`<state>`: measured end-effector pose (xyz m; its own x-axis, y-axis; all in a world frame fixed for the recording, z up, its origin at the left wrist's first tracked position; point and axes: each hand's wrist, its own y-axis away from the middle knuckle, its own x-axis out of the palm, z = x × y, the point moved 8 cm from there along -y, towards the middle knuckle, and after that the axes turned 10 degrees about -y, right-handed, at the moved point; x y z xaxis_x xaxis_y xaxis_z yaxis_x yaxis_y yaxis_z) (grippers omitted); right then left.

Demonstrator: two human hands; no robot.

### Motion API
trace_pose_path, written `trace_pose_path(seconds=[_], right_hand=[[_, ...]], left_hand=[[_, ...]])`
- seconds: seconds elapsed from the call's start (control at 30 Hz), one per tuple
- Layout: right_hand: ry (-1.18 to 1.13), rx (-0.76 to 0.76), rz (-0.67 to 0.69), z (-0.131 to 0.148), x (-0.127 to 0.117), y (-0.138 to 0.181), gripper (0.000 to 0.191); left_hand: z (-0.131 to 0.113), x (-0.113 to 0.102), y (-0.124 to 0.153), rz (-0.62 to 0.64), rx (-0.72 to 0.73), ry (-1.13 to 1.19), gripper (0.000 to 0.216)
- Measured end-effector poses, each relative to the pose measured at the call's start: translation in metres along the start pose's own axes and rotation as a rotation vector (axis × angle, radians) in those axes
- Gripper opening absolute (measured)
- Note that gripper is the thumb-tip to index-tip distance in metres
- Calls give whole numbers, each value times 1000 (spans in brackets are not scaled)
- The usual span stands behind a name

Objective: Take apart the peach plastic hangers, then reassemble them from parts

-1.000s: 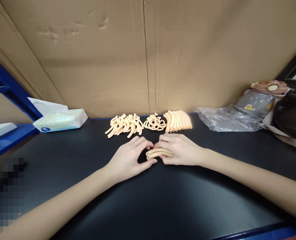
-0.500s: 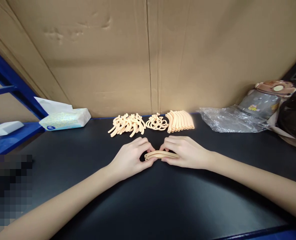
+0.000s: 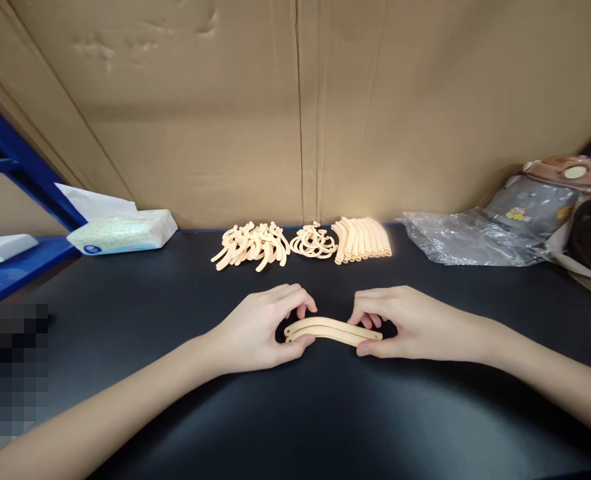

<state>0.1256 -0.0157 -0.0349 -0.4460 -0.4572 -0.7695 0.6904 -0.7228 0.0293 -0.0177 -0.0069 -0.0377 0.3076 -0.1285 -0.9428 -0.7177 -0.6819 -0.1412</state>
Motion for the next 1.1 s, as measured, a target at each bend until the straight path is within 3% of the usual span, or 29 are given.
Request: trace_pose_path(seconds=[0.43,1.1], right_hand=[[-41,-22,47,-4,3,-3,21],[-83,-48,46,-5,0,-1,27]], left_hand=[[-9,1,0,63,133,19,16],[-13,5,3,67,159,-71,17]])
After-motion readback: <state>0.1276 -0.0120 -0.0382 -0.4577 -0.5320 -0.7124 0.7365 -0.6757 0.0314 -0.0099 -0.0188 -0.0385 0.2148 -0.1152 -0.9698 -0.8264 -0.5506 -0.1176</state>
